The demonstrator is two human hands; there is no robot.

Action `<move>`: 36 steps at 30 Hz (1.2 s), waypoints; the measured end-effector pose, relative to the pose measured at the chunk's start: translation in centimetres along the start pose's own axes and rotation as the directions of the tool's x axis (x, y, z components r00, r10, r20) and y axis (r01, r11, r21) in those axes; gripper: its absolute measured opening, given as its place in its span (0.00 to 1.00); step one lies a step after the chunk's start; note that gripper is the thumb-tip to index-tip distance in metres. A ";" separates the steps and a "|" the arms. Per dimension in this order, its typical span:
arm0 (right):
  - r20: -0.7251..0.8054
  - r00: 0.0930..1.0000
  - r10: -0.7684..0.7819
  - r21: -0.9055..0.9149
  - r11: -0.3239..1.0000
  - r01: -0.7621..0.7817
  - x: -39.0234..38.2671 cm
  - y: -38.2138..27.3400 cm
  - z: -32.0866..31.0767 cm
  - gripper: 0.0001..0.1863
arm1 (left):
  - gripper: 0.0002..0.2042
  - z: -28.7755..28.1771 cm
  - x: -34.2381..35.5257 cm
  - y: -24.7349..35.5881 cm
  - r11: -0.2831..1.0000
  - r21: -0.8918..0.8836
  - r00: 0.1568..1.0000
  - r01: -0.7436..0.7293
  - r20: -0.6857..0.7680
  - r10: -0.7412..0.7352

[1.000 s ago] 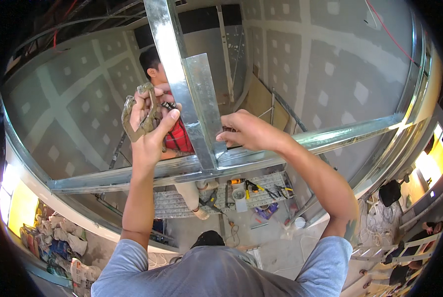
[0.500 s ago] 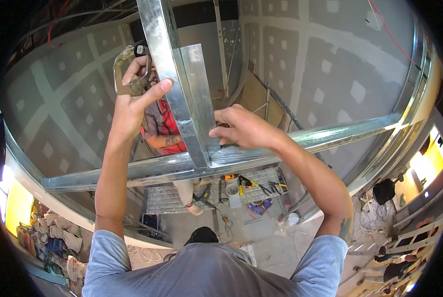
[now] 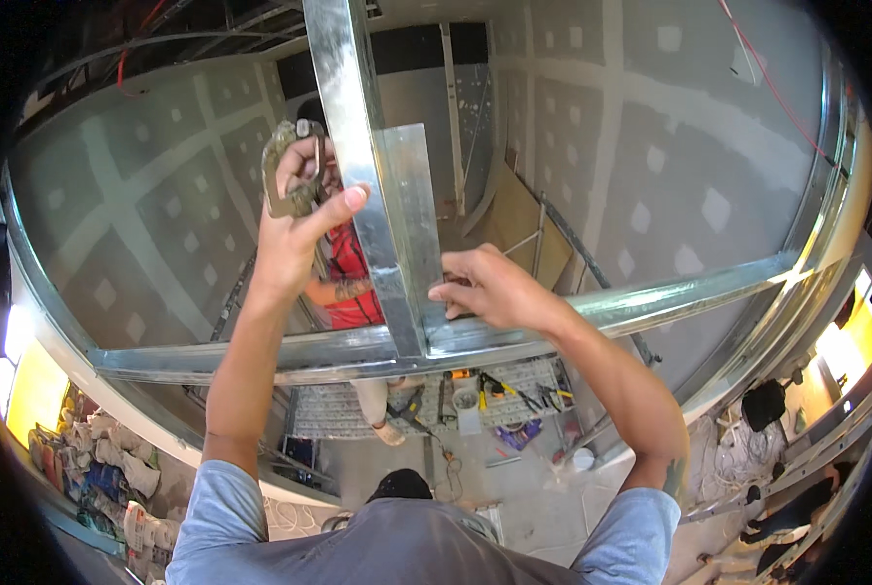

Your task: The person constructs a metal wall frame by clamping metal studs together with locking pliers, fastening joints with a drill and a crimper, checking the alignment with a square ruler, and crimping the top frame section.

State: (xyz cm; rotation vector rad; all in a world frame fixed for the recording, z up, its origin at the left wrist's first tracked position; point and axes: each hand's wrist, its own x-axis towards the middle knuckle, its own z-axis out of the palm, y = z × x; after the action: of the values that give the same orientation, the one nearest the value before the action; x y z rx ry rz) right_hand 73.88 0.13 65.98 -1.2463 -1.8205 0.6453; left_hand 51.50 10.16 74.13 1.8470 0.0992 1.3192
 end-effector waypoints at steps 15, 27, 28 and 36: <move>0.037 0.999 -0.004 -0.061 0.998 0.006 -0.2 -0.9 -0.6 0.14 | 0.30 0.4 0.0 0.5 0.998 -0.057 1.000 0.000 0.004 0.001; 0.055 0.998 0.003 -0.130 0.992 0.004 0.1 -0.9 -0.9 0.13 | 0.30 0.1 -0.2 0.6 1.000 -0.010 0.999 0.028 -0.018 -0.028; 0.051 0.999 0.003 -0.121 0.993 0.004 0.1 -0.9 -0.9 0.13 | 0.30 0.1 -0.2 0.5 1.000 -0.004 1.000 0.020 -0.020 -0.020; 0.056 0.998 -0.012 -0.101 0.995 0.018 0.7 0.2 -1.0 0.12 | 0.31 0.0 0.3 0.5 1.000 -0.021 1.000 0.018 0.002 -0.018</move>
State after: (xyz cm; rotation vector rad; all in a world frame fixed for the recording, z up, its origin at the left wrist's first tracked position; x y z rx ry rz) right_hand 74.72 0.80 66.61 -1.2914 -1.9271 0.5907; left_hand 51.44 10.00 74.62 1.8262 0.1005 1.3011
